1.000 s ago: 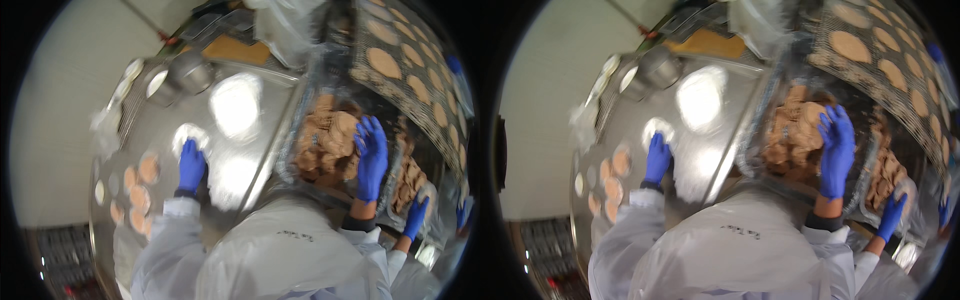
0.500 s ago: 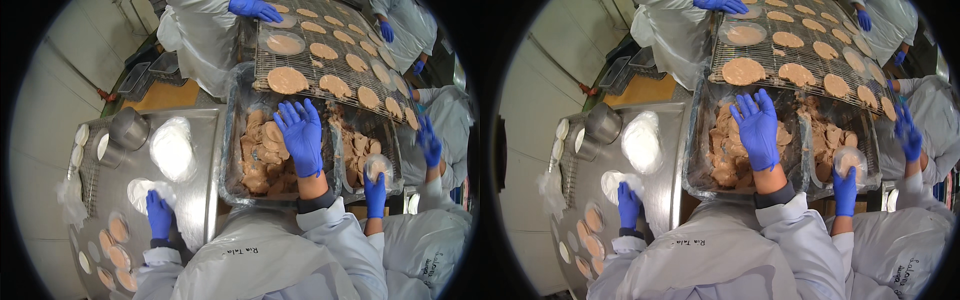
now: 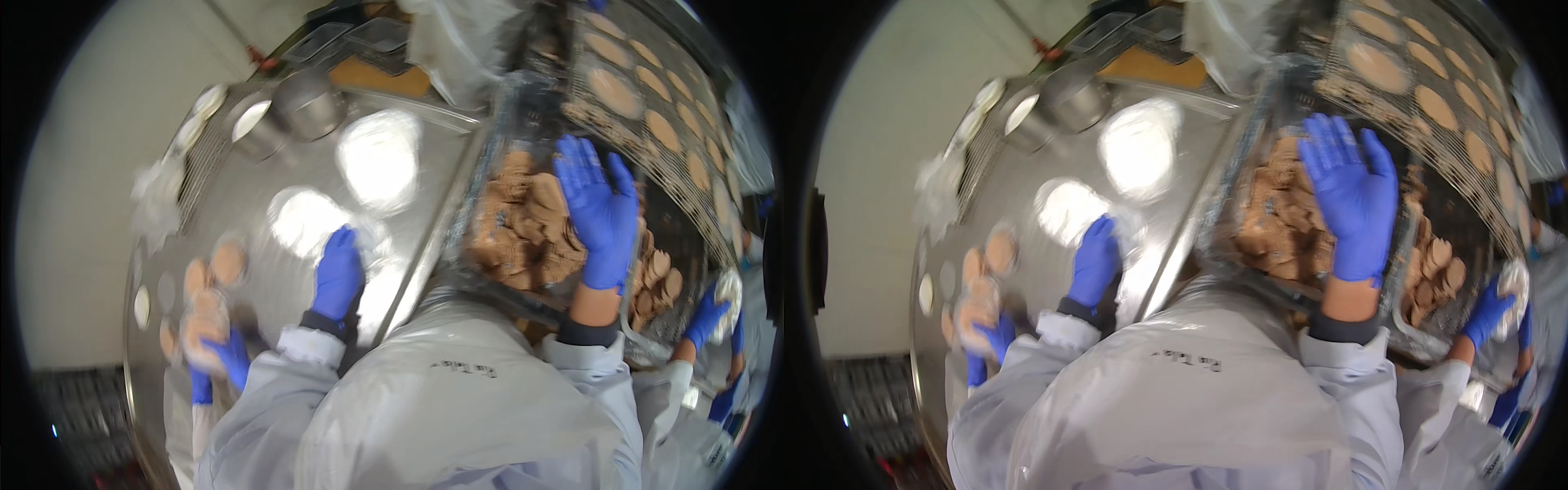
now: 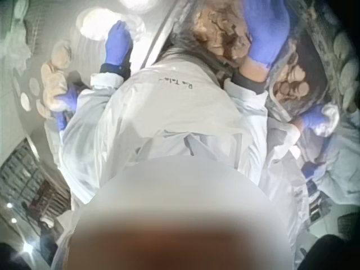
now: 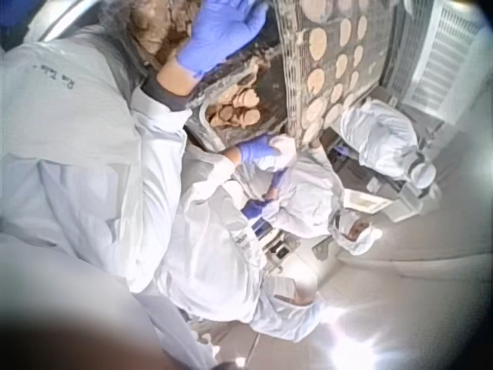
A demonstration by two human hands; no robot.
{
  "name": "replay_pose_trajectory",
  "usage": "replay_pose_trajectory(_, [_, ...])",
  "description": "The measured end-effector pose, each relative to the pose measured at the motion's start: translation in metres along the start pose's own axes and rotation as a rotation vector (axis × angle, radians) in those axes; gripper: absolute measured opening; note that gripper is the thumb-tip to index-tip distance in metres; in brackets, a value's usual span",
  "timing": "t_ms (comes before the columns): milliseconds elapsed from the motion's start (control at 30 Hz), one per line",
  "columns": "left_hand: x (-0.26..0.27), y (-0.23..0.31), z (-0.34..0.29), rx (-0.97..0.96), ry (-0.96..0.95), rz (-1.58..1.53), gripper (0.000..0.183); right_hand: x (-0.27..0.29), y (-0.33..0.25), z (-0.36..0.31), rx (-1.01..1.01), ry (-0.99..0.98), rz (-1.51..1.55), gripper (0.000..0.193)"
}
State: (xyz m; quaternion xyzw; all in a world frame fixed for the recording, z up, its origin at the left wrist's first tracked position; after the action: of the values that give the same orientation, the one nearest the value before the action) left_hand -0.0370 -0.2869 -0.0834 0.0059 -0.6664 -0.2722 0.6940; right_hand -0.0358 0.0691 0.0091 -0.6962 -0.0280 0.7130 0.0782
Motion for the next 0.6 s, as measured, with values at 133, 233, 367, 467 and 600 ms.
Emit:
replay_pose_trajectory(133, [-0.013, -0.022, 0.011, 0.103, -0.08, -0.082, 0.028, 0.0, -0.007, 0.001, 0.043, 0.03, -0.086, 0.054])
replay_pose_trajectory(233, [-0.006, -0.02, 0.007, 0.142, -0.065, -0.066, 0.026, 0.019, -0.015, 0.01, 0.063, 0.116, -0.017, 0.062])
replay_pose_trajectory(367, [-0.013, -0.006, 0.012, 0.173, -0.156, -0.145, 0.021, 0.03, -0.027, 0.021, 0.131, 0.171, 0.001, 0.067])
replay_pose_trajectory(467, [-0.006, -0.016, 0.017, 0.197, -0.082, -0.508, 0.018, 0.024, -0.027, 0.027, 0.153, 0.161, 0.002, 0.07])
replay_pose_trajectory(600, [0.037, -0.066, 0.047, 0.26, -0.006, -0.886, 0.017, 0.023, -0.032, 0.036, 0.152, 0.158, 0.004, 0.07])
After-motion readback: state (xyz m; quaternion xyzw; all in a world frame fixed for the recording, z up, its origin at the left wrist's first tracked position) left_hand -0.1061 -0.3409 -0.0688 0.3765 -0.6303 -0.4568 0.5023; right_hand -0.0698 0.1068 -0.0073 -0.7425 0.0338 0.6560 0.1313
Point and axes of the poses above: each hand's wrist, its own z-axis towards the middle knuckle, its own x-axis out of the back of the hand, y = z × x, the point moved 10 cm from there along z, towards the middle knuckle, and after that the axes turned 8 degrees about -y, right-handed, at the moved point
